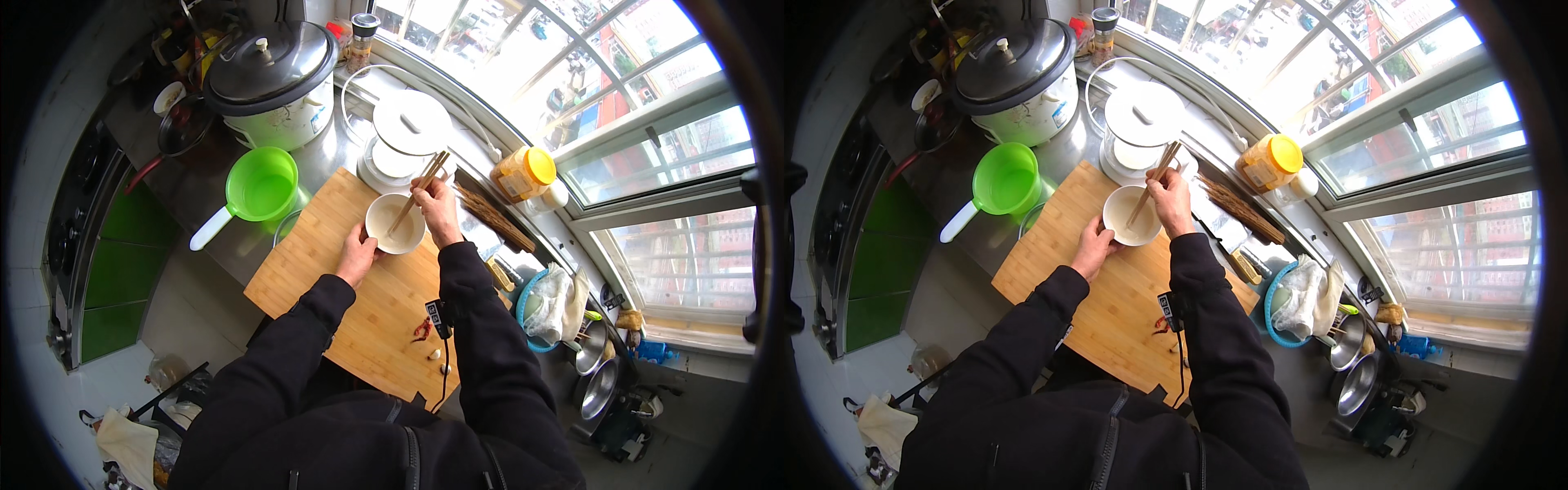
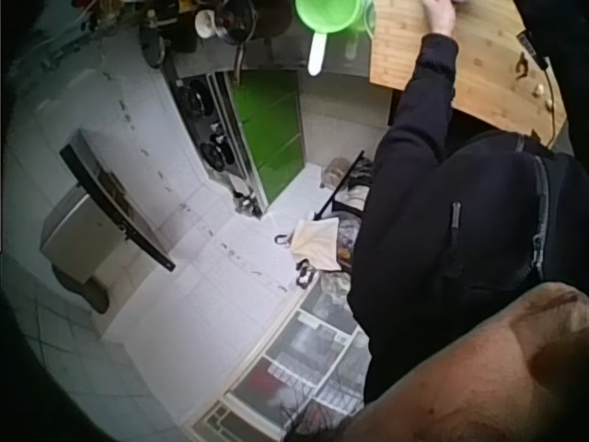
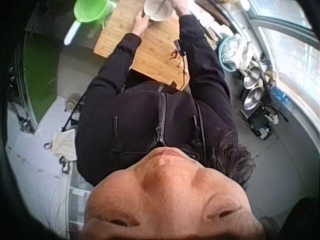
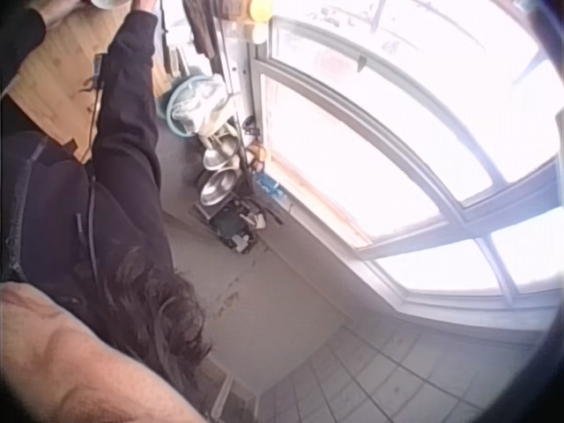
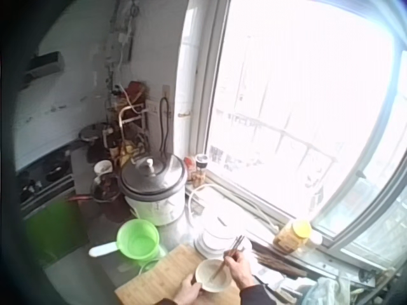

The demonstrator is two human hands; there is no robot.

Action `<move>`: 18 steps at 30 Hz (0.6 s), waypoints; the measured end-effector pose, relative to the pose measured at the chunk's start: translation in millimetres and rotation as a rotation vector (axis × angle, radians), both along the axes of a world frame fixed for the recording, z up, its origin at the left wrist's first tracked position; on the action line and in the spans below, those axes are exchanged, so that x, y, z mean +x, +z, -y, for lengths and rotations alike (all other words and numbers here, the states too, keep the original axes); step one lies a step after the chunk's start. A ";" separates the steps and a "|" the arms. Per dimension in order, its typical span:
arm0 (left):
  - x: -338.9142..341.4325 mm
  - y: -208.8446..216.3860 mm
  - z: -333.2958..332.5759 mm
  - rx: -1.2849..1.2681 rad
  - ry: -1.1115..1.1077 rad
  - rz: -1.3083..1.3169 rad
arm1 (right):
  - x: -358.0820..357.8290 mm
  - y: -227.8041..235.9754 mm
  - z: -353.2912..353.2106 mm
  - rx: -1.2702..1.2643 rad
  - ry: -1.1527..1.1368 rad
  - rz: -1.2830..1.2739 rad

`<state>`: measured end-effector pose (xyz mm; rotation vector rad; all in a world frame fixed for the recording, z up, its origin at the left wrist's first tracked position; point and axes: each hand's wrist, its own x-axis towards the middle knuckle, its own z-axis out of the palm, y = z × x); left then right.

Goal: The person wipes a wooden cutting board and countertop with a cloth, then retrieves red chilies and garlic from a drawer. They place the items on the cutting board and begin peeling the garlic cloves by hand.

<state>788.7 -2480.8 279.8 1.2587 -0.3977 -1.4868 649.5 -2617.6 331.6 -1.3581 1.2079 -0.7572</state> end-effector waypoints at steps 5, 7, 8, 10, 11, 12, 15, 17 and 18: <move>-2.6 -1.3 0.8 -0.021 -0.004 -0.006 | -4.1 2.1 -2.0 0.005 -0.022 0.004; -4.4 -1.5 -0.7 -0.026 0.006 -0.013 | -9.8 2.2 -3.6 0.035 -0.032 -0.021; -4.9 -1.7 -1.7 -0.020 -0.002 -0.003 | -13.8 2.6 -4.6 0.032 -0.014 0.003; -5.2 -2.4 -3.9 -0.016 -0.007 0.015 | -24.1 5.2 -7.6 0.054 -0.013 0.005; -4.1 -3.0 -5.1 -0.017 -0.005 0.024 | -29.9 7.5 -8.7 0.057 -0.001 -0.024; -2.7 -3.7 -7.3 -0.028 0.000 0.034 | -37.3 10.9 -10.5 0.064 0.006 -0.031; 1.3 -6.3 -18.0 0.021 0.060 0.083 | -70.0 25.5 -22.9 0.025 0.048 -0.118; 6.9 -8.2 -30.5 0.035 0.050 0.167 | -103.6 38.8 -35.8 0.031 0.110 -0.248; 9.2 -9.5 -36.5 0.040 0.043 0.210 | -121.2 44.2 -44.1 0.030 0.143 -0.298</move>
